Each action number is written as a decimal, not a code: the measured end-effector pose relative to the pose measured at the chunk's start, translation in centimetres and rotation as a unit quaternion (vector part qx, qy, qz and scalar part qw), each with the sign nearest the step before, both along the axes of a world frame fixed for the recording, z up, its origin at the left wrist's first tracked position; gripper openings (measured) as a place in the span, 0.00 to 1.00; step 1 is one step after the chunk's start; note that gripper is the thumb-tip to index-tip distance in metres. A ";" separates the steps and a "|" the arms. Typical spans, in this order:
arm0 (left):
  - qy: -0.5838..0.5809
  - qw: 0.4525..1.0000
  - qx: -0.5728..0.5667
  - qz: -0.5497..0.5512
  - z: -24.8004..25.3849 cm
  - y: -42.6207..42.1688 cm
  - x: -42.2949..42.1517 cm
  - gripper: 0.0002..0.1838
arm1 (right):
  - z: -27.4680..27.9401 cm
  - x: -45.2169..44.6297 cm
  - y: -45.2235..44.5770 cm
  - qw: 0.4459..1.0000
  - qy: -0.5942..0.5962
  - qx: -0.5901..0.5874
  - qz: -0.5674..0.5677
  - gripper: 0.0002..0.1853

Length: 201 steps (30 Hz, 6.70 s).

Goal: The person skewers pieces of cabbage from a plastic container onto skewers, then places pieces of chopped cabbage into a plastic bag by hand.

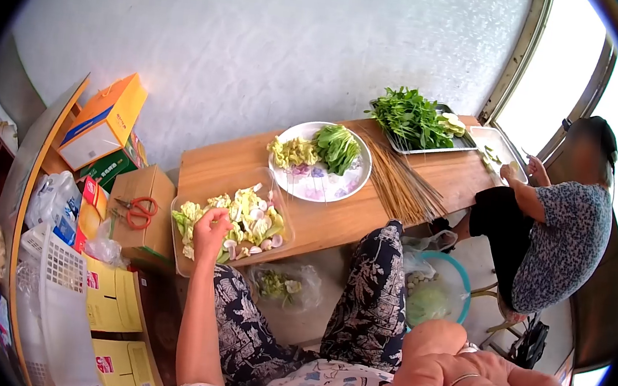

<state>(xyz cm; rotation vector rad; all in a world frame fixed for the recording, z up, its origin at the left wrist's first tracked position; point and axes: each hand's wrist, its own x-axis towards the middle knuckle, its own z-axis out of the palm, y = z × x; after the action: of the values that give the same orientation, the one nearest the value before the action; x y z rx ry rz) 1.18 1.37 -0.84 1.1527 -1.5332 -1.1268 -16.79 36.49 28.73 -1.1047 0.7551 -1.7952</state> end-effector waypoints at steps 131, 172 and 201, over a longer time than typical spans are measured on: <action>0.150 0.932 0.215 -0.251 2.8 3.5 -1.1 0.12 | -27.0 -3.3 -23.5 0.868 0.342 0.236 0.273 0.07; -0.457 0.831 -0.064 -0.309 -6.5 -3.1 -0.8 0.11 | -27.2 -8.0 -23.4 0.899 0.209 0.325 0.208 0.07; 0.307 0.898 0.297 -0.110 0.2 0.1 -5.2 0.09 | -29.0 -6.6 -24.2 0.924 0.170 0.290 0.180 0.09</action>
<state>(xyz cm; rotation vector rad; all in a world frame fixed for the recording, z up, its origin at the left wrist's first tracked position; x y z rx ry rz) -4.01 1.48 -0.63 0.8625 -0.8486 -1.9799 -23.36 12.30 -0.23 -1.0645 1.1171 -0.9805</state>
